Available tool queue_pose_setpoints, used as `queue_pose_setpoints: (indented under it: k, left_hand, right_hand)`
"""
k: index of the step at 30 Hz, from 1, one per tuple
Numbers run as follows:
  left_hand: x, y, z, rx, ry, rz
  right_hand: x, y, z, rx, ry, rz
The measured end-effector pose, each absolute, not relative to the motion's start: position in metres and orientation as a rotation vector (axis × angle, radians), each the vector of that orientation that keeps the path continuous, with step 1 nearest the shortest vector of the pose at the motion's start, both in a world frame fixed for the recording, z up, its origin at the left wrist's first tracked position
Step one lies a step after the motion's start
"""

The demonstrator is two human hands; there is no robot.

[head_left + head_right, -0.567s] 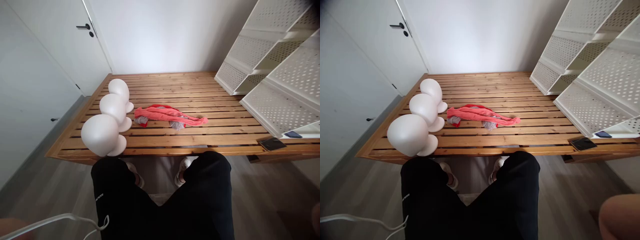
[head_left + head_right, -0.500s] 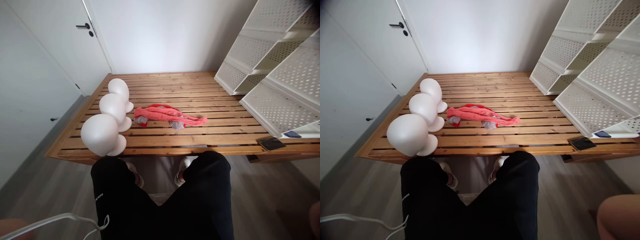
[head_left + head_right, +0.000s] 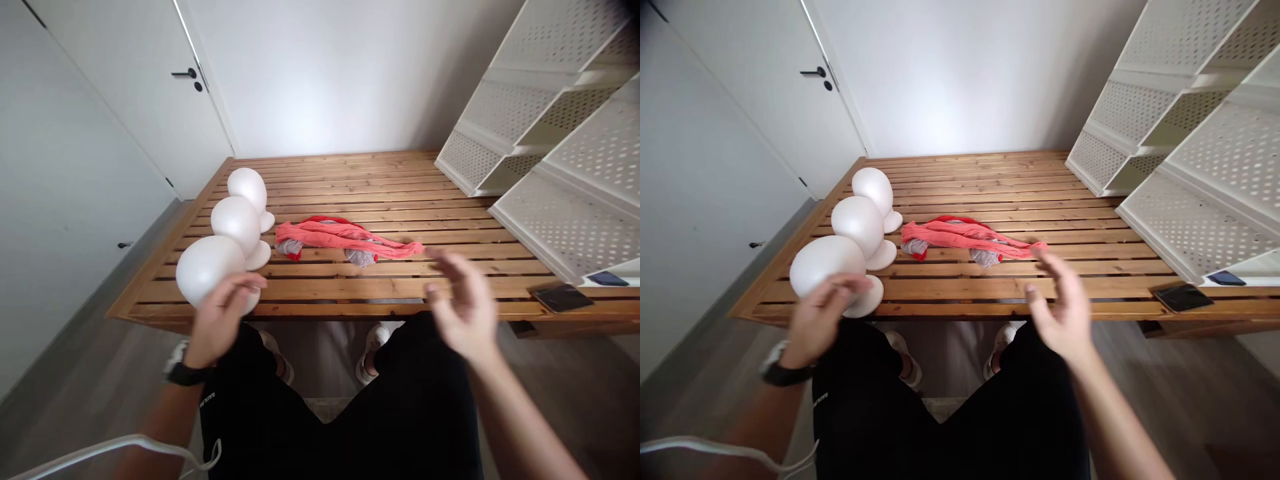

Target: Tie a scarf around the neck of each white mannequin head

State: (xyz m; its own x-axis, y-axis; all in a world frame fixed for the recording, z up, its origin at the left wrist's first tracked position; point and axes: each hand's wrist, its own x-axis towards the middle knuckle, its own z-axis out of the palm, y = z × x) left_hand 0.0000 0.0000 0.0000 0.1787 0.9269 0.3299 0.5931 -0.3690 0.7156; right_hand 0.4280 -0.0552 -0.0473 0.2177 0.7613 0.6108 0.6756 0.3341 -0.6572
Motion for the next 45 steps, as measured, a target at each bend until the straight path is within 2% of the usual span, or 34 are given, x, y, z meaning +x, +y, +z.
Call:
queue_pose_setpoints:
  k: [6,8,11,15,20,39,42,45]
  left_hand:
    - [0.058,0.014,-0.167,2.348,1.328,0.551]
    - [0.056,0.018,-0.203,2.449,1.380,0.409]
    - [0.043,0.024,-0.231,2.513,1.498,0.214]
    - [0.031,0.030,-0.242,2.600,1.557,0.057]
    - [0.047,0.030,-0.250,2.598,1.690,0.094]
    - [0.057,0.033,-0.250,2.442,1.696,0.233]
    - [0.051,0.032,-0.242,2.373,1.617,0.323]
    - [0.037,0.023,-0.229,2.254,1.579,0.590]
  right_hand:
    - [0.397,-0.037,-0.186,-1.707,-1.830,0.459]
    - [0.389,-0.032,-0.211,-1.752,-2.039,0.463]
    - [0.380,-0.025,-0.226,-1.818,-2.255,0.403]
    - [0.372,-0.018,-0.243,-1.909,-2.324,0.255]
    - [0.366,-0.016,-0.262,-1.947,-2.289,0.102]
    - [0.370,-0.017,-0.256,-1.952,-2.319,0.132]
    - [0.371,-0.016,-0.260,-1.920,-2.316,0.113]
    - [0.372,-0.016,-0.264,-1.896,-2.304,0.085]
